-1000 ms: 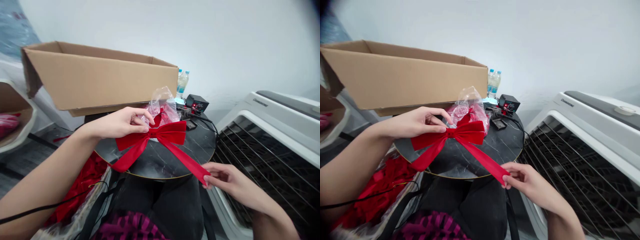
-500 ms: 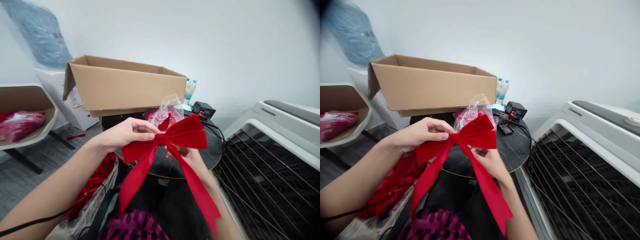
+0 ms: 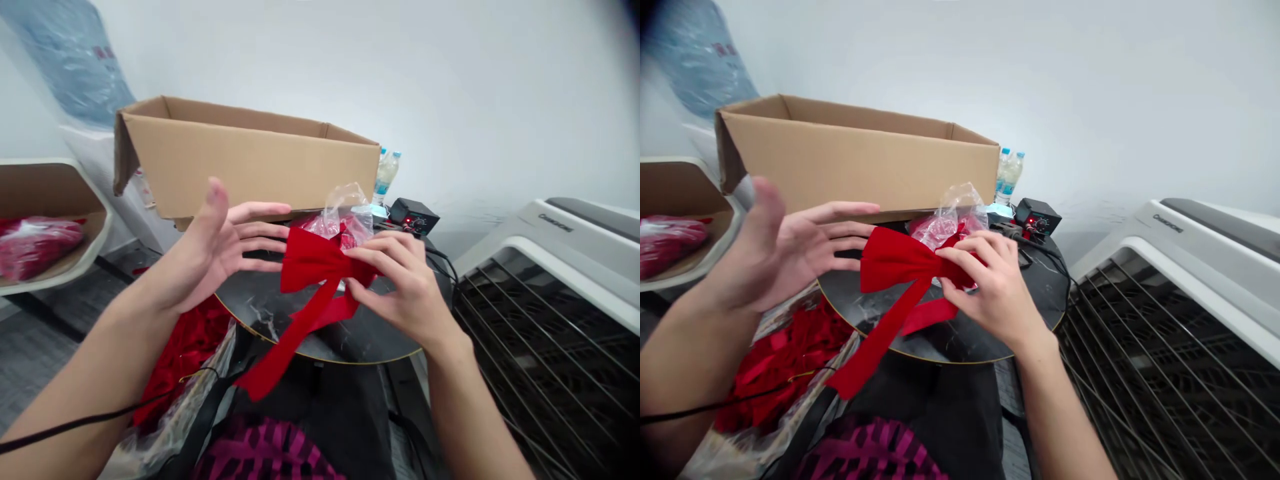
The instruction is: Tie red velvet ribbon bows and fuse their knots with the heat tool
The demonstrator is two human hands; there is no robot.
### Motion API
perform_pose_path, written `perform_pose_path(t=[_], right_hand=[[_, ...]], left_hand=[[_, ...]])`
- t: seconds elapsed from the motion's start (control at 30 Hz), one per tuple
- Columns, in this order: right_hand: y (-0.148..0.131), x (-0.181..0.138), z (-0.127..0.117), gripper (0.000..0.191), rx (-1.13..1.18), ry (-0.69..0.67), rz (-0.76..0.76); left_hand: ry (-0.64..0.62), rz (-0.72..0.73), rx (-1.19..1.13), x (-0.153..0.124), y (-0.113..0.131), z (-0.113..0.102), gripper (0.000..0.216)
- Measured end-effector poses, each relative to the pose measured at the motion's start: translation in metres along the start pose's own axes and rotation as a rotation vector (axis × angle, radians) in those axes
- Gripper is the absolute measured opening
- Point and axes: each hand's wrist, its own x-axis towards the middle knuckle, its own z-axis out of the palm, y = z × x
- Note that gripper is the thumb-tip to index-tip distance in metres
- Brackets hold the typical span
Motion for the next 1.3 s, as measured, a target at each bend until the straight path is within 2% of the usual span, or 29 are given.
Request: perform_pose_path(t=[0.07,0.13,0.17,0.23,0.3,0.4,0.5,0.6,0.8,0.93,1.1,1.3], right_hand=[[0.000,0.011,-0.009,0.030,-0.272,-0.005,-0.159],[0.000,0.020,-0.012,0.028,-0.337,-0.004,-0.212],[0.001,0.023,-0.014,0.028,-0.321,-0.001,-0.206],[0.009,0.027,-0.015,0.035,-0.201,-0.011,-0.117],[0.022,0.028,-0.015,0.042,0.063,-0.048,0.078],[0.046,0.025,-0.008,0.038,0.516,-0.067,0.377],[0.063,0.020,0.006,0.033,0.685,-0.017,0.469],[0.072,0.018,0.022,0.036,0.740,0.022,0.476],[0.082,0.024,0.048,0.035,0.767,0.086,0.441],[0.085,0.028,0.060,0.028,0.702,0.159,0.404],[0.084,0.028,0.069,0.024,0.611,0.231,0.358],[0.082,0.025,0.074,0.020,0.566,0.268,0.315]], left_hand=[[-0.021,-0.015,0.143,0.003,0.003,0.005,0.081],[0.013,-0.010,0.232,0.011,-0.003,0.013,0.086],[0.007,-0.003,0.212,0.017,-0.008,0.016,0.080],[-0.044,0.035,0.122,0.030,-0.019,0.019,0.049],[-0.071,0.078,0.060,0.040,-0.025,0.015,0.031],[-0.074,0.087,0.039,0.050,-0.024,0.004,0.036],[-0.106,0.029,0.025,0.055,-0.022,-0.005,0.037],[-0.109,0.005,-0.001,0.060,-0.029,-0.007,0.028],[0.069,0.109,-0.049,0.070,-0.060,-0.012,0.037],[0.146,0.127,-0.076,0.075,-0.071,-0.016,0.036],[0.188,0.153,-0.102,0.078,-0.077,-0.012,0.038],[0.169,0.199,-0.058,0.079,-0.076,-0.010,0.041]])
